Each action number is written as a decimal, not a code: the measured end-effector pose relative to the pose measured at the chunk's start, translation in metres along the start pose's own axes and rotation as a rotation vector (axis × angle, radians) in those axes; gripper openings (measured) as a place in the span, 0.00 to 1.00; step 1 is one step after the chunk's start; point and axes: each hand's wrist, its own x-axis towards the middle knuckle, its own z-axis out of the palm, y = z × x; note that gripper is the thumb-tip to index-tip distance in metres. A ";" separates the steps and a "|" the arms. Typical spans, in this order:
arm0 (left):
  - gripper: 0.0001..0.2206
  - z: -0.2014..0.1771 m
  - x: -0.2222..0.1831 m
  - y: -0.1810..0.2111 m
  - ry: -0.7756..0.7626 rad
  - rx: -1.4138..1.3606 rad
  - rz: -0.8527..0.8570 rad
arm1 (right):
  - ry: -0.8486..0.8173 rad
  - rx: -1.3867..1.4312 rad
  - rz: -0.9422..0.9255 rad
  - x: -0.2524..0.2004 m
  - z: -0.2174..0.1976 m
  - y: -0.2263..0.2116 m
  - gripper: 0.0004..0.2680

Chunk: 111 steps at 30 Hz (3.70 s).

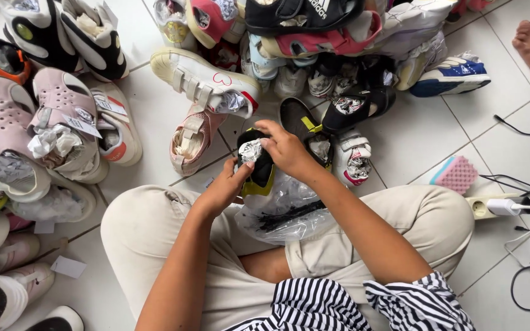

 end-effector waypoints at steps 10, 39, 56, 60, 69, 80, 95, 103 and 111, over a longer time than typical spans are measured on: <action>0.38 0.012 -0.005 0.026 0.078 0.207 0.234 | -0.209 -0.275 0.240 -0.051 -0.028 -0.022 0.28; 0.26 0.015 0.063 -0.060 0.666 0.786 0.502 | 0.000 -0.334 -0.195 -0.138 -0.061 -0.013 0.05; 0.23 0.049 0.002 -0.025 0.202 0.844 0.482 | -0.527 -0.794 0.291 -0.125 -0.058 -0.072 0.25; 0.19 0.036 0.015 -0.041 0.494 0.711 0.527 | -0.311 -0.908 -0.168 -0.144 -0.041 -0.050 0.09; 0.10 0.046 0.028 -0.050 0.756 0.764 0.890 | -0.436 -0.657 0.233 -0.129 -0.015 0.000 0.10; 0.10 0.046 0.038 -0.053 0.779 0.790 1.014 | -0.172 -0.877 0.097 -0.120 0.021 0.023 0.08; 0.16 0.035 0.011 -0.036 0.651 0.776 0.908 | 0.011 0.173 0.462 -0.139 -0.050 -0.022 0.07; 0.19 0.046 -0.008 -0.028 0.581 0.811 1.184 | 0.078 0.135 0.365 -0.137 -0.042 -0.026 0.05; 0.26 0.056 -0.005 -0.036 0.460 0.701 1.123 | 0.160 0.382 0.346 -0.138 -0.038 -0.025 0.05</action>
